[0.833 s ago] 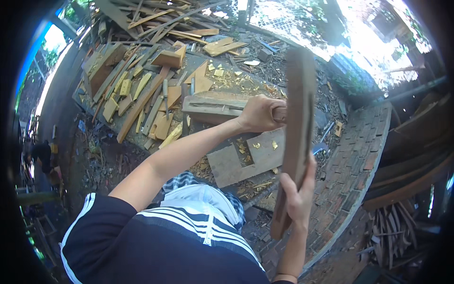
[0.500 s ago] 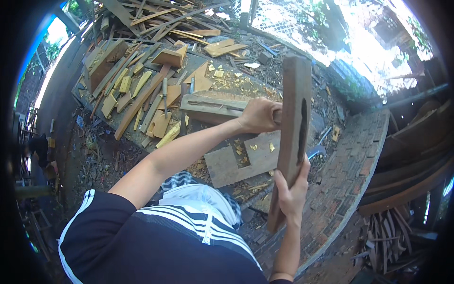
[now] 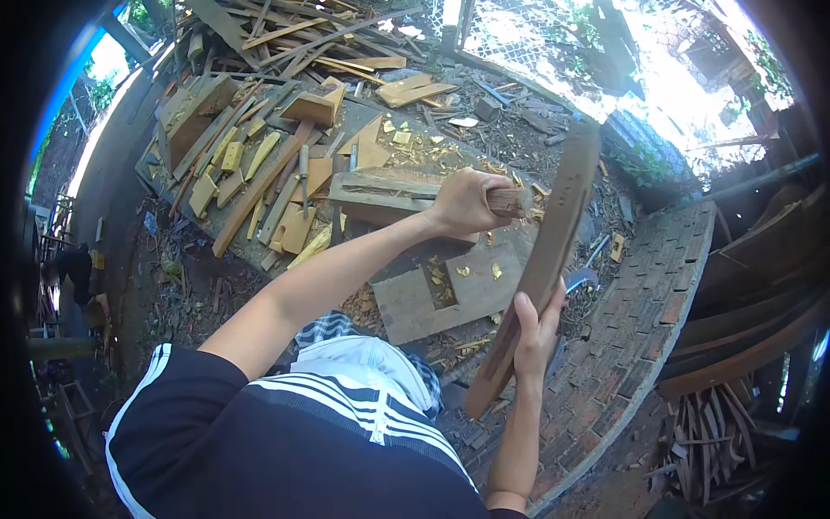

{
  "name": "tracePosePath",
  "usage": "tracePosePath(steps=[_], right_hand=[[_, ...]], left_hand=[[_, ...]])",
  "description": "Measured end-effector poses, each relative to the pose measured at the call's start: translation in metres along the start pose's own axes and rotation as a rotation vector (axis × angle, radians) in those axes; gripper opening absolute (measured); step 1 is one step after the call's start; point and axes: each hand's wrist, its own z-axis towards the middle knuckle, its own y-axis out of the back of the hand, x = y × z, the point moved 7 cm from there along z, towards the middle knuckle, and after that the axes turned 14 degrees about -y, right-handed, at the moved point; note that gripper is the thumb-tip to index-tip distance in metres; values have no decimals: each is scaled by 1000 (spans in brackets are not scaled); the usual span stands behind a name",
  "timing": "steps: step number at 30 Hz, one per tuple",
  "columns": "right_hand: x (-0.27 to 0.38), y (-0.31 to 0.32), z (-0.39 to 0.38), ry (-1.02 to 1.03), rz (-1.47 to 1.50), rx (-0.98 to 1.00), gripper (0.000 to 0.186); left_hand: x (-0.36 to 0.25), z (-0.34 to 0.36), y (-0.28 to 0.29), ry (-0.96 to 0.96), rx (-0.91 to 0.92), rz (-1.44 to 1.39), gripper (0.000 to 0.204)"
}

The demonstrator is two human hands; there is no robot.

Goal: The person carves and shapes a piece of wood using a chisel and mallet.

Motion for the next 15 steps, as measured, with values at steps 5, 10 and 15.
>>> tracePosePath(steps=[5,10,15], right_hand=[[-16,-44,34,117,-537,-48,69],[-43,-66,42,102,-1013,-137,75],[-29,-71,35,90,-860,-27,75]], left_hand=[[-5,-1,21,-75,-89,-11,30],[-31,-24,29,-340,-90,-29,25],[-31,-63,-3,-474,254,170,17]])
